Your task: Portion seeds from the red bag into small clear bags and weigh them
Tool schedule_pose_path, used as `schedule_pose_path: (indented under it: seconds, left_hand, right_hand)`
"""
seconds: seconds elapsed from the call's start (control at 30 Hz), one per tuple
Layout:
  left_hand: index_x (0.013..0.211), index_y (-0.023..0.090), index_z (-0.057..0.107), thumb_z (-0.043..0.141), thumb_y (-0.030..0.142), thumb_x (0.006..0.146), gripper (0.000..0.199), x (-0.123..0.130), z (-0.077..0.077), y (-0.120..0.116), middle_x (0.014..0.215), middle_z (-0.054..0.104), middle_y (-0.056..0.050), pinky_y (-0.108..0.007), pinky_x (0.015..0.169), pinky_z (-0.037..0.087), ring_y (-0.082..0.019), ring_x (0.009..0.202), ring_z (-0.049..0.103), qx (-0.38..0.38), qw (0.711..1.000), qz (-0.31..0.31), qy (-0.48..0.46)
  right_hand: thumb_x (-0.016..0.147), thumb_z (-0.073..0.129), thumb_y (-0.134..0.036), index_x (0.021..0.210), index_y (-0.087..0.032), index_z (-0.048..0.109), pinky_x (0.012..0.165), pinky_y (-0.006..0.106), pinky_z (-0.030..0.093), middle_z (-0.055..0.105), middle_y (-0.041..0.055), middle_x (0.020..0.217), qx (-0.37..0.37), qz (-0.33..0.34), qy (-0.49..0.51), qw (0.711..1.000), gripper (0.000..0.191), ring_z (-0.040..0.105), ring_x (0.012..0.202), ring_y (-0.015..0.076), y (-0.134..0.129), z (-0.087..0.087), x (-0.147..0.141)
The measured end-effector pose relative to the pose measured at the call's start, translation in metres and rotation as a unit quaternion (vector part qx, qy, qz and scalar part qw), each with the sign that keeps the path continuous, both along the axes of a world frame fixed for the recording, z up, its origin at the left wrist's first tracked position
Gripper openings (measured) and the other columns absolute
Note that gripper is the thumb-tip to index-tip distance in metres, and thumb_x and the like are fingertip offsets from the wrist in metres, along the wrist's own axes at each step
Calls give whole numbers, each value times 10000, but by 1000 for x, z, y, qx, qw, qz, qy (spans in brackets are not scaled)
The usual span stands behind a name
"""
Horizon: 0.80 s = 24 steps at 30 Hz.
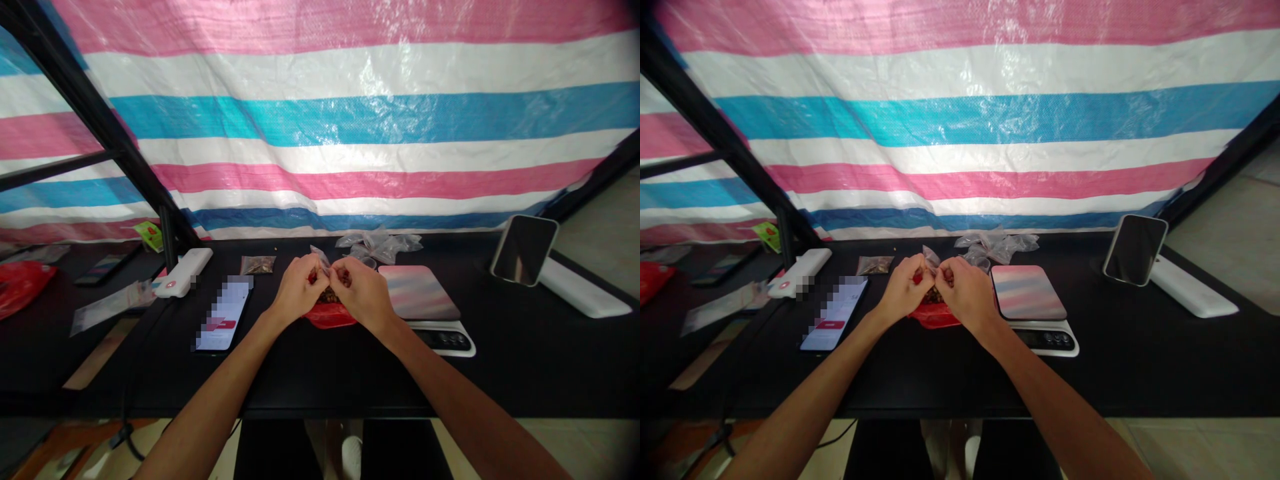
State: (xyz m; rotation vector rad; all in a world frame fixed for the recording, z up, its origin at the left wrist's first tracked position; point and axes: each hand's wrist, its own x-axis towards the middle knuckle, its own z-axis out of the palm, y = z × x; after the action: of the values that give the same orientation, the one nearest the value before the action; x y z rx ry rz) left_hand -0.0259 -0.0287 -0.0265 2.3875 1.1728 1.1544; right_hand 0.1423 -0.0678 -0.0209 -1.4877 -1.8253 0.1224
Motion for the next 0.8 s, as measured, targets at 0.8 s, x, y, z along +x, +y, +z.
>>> schedule_pose_path:
  seconds: [0.8]
  left_hand:
    - [1074,221,659,574,135,933,186,-8,2,0,1216,721,-91,-483,1116,487,-269,1284,619,18,990,-115,78]
  right_hand:
    - [916,668,-430,1415,-227,509,790,372,571,764,32,902,-57,7,208,976,561,741,793,238,23,-3,22]
